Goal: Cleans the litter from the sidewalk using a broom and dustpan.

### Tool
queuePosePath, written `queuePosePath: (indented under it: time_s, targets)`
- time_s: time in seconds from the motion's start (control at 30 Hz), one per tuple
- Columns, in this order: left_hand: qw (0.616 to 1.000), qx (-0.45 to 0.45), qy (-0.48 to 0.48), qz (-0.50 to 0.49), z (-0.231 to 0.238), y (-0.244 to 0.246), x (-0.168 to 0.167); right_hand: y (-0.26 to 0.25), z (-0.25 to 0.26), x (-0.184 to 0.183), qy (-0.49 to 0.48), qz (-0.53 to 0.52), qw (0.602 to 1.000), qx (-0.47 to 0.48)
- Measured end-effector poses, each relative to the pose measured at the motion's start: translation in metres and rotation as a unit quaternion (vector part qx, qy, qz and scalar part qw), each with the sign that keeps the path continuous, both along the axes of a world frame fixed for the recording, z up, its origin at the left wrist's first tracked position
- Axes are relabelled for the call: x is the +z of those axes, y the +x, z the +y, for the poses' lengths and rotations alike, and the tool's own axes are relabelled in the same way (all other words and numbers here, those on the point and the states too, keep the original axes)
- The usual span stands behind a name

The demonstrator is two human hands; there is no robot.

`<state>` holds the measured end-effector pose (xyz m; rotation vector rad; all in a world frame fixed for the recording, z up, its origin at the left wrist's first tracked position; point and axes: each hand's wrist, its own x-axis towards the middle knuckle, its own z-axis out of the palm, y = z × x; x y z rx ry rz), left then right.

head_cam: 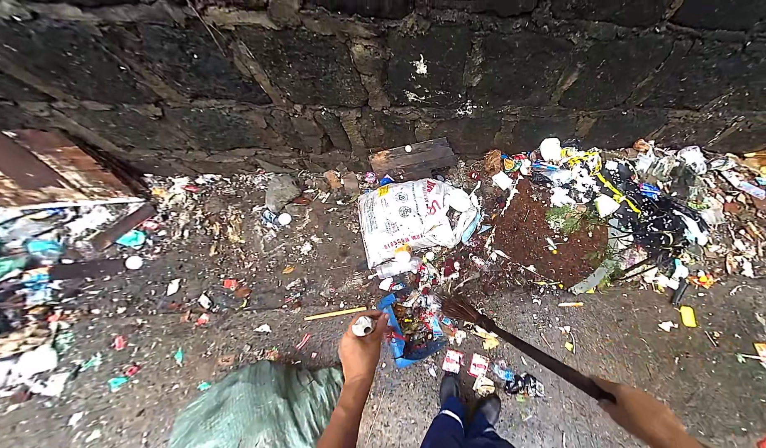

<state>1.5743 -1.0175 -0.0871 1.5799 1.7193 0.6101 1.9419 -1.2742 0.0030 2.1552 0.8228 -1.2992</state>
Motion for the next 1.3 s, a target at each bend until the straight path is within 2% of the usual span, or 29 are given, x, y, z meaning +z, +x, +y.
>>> queuePosePath:
  time_s: [0.1,0.17,0.23,0.3,0.33,0.4,0.5,0.6,0.67,0.73,0.8,0.93,1.03,1.1,1.17,1.3]
  targets:
    - [1.000,-0.014,0.007,-0.022,-0.005,-0.001,-0.002,0.045,-0.031,0.032,0.040,-0.036,0.998,-0.013]
    - [1.000,-0.015,0.001,-0.027,-0.010,0.001,0.000,0.059,-0.038,0.031,0.066,-0.075,0.995,-0.018]
    - [0.999,-0.016,-0.005,-0.028,-0.018,0.004,-0.001,0.056,-0.027,0.005,0.076,-0.115,0.990,-0.036]
    - [0.999,-0.019,-0.003,-0.027,-0.026,0.008,-0.004,0.039,-0.004,-0.043,0.071,-0.130,0.987,-0.060]
    - [0.999,-0.020,-0.005,-0.025,-0.031,0.011,-0.006,0.029,0.006,-0.066,0.065,-0.120,0.989,-0.063]
    - [0.999,-0.026,-0.010,-0.027,-0.039,0.018,-0.006,0.011,0.014,-0.084,0.047,-0.067,0.996,-0.039]
    - [0.999,-0.042,-0.022,-0.015,-0.038,0.019,-0.001,0.012,-0.021,-0.069,0.065,-0.004,0.997,-0.046]
    - [0.998,-0.059,-0.023,-0.005,-0.030,0.014,-0.002,0.041,-0.084,-0.041,0.106,-0.016,0.987,-0.116]
    - [0.998,-0.068,-0.018,-0.001,-0.019,0.010,-0.001,0.041,-0.105,-0.024,0.118,-0.056,0.980,-0.152]
    - [0.996,-0.088,-0.016,-0.004,-0.011,0.005,-0.002,0.019,-0.101,-0.028,0.110,-0.107,0.969,-0.195]
    - [0.993,-0.114,-0.017,-0.019,0.000,-0.005,-0.005,-0.022,-0.068,-0.055,0.084,-0.142,0.955,-0.245]
    - [0.984,-0.148,0.003,-0.096,0.030,-0.046,-0.016,-0.126,0.026,-0.100,0.054,-0.081,0.959,-0.268]
    - [0.975,-0.131,0.016,-0.181,0.069,-0.106,-0.014,-0.182,0.056,-0.102,0.064,-0.046,0.965,-0.250]
    - [0.973,-0.098,0.014,-0.208,0.097,-0.154,-0.008,-0.195,0.036,-0.093,0.088,-0.031,0.961,-0.261]
    - [0.968,-0.105,0.013,-0.229,0.123,-0.197,-0.009,-0.207,-0.013,-0.077,0.116,-0.029,0.945,-0.305]
    - [0.951,-0.172,0.014,-0.255,0.152,-0.244,-0.023,-0.261,-0.134,-0.005,0.088,-0.089,0.903,-0.412]
